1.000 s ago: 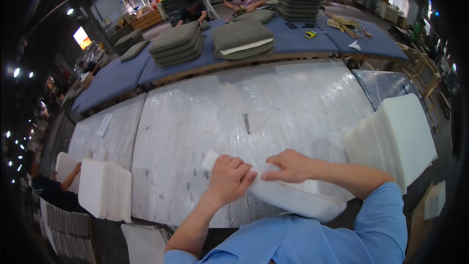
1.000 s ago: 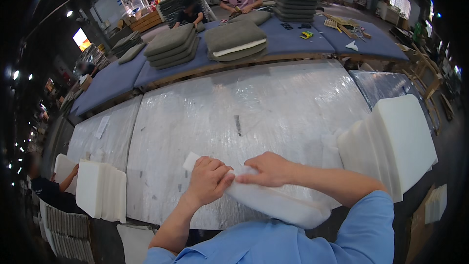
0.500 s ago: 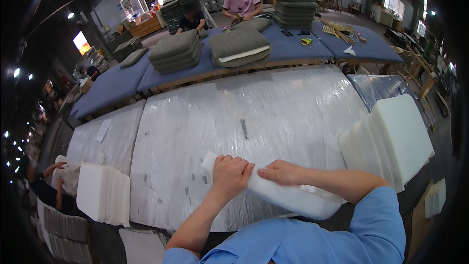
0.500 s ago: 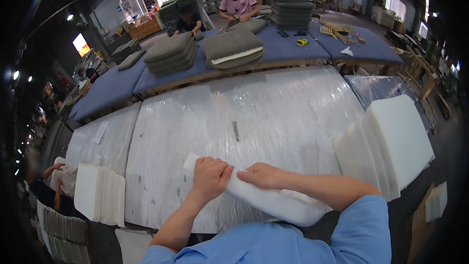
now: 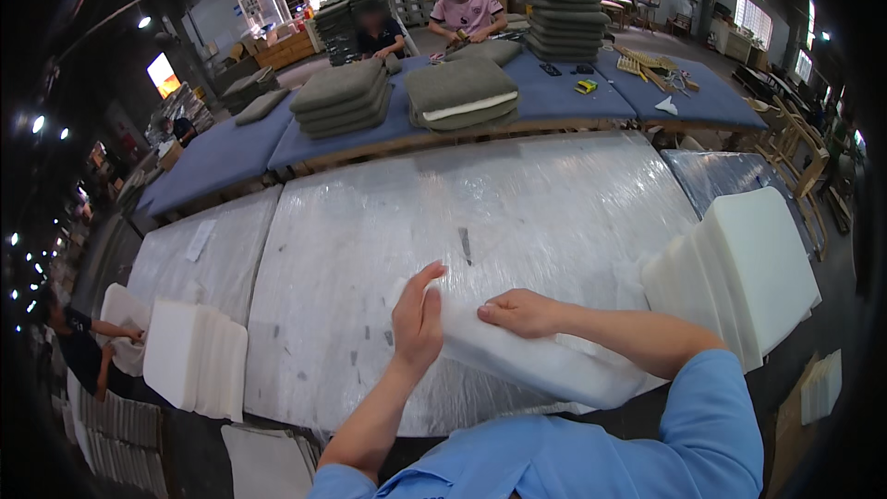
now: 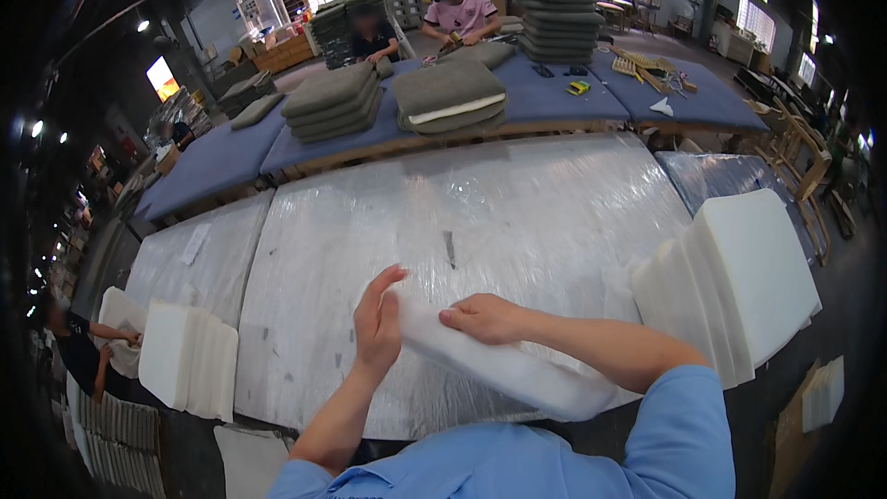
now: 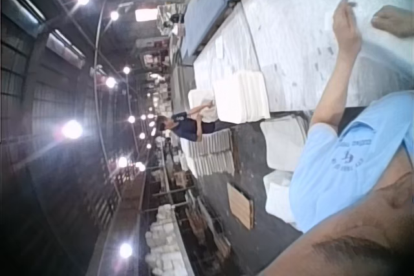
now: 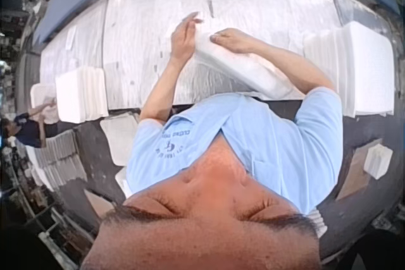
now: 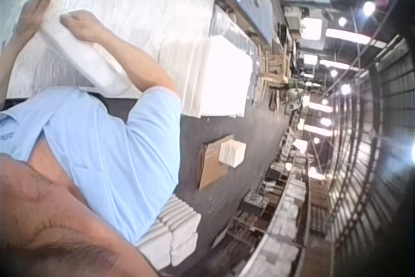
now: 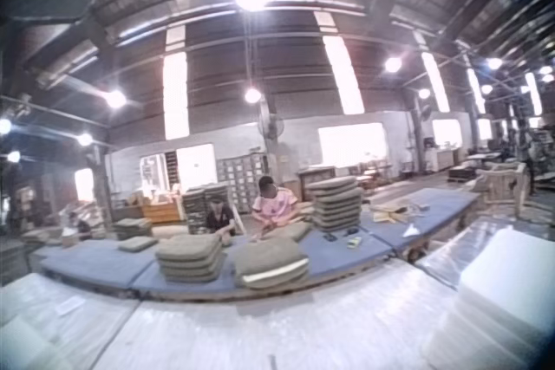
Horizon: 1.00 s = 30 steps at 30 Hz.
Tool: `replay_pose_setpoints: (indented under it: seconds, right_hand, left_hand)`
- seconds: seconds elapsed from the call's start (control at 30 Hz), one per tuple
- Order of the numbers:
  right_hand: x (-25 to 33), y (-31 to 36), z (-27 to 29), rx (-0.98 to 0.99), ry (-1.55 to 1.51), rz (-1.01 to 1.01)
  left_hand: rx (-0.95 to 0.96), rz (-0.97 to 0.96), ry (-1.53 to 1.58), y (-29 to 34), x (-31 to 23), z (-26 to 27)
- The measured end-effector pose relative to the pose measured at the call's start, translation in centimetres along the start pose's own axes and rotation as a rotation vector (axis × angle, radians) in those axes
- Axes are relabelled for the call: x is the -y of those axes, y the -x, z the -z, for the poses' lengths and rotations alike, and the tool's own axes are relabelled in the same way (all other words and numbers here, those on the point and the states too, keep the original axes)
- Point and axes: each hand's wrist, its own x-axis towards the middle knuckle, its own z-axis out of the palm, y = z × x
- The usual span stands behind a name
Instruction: The person picks up a rectangular white foam sheet from a stack and rolls it tightly by hand on a plastic-covered worktable. The rolled foam is held and then placed aside while the person repeats the process with another sheet.
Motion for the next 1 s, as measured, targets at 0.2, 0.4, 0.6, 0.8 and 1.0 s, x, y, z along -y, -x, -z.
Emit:
replay_pose_setpoints:
  seconds: [0.2, 0.4, 0.6, 0.8, 1.0]
  right_hand:
    - [-0.1, -1.1, 1.0, 0.105, 0.071, -0.026]
    - [1.4, -3.7, 1.8, 0.029, 0.258, 0.054]
    - [-2.5, -4.6, 0.9, 0.025, -0.220, -0.004]
    - [-2.2, -4.7, 1.8, 0.101, -0.498, -0.176]
    - [-5.5, -4.1, 0.9, 0.110, -0.396, -0.273]
  left_hand:
    - [0.155, -0.215, -0.597, 5.2, -0.9, -1.5]
    - [0.233, -0.142, -0.420, 4.3, -0.7, -1.2]
    - [0.266, -0.221, -0.496, 3.6, -2.0, -2.4]
    - [0.426, -0.353, -0.470, 4.1, -2.3, -5.6]
    - [0.497, -0.517, -0.552, 3.8, -3.7, -6.5]
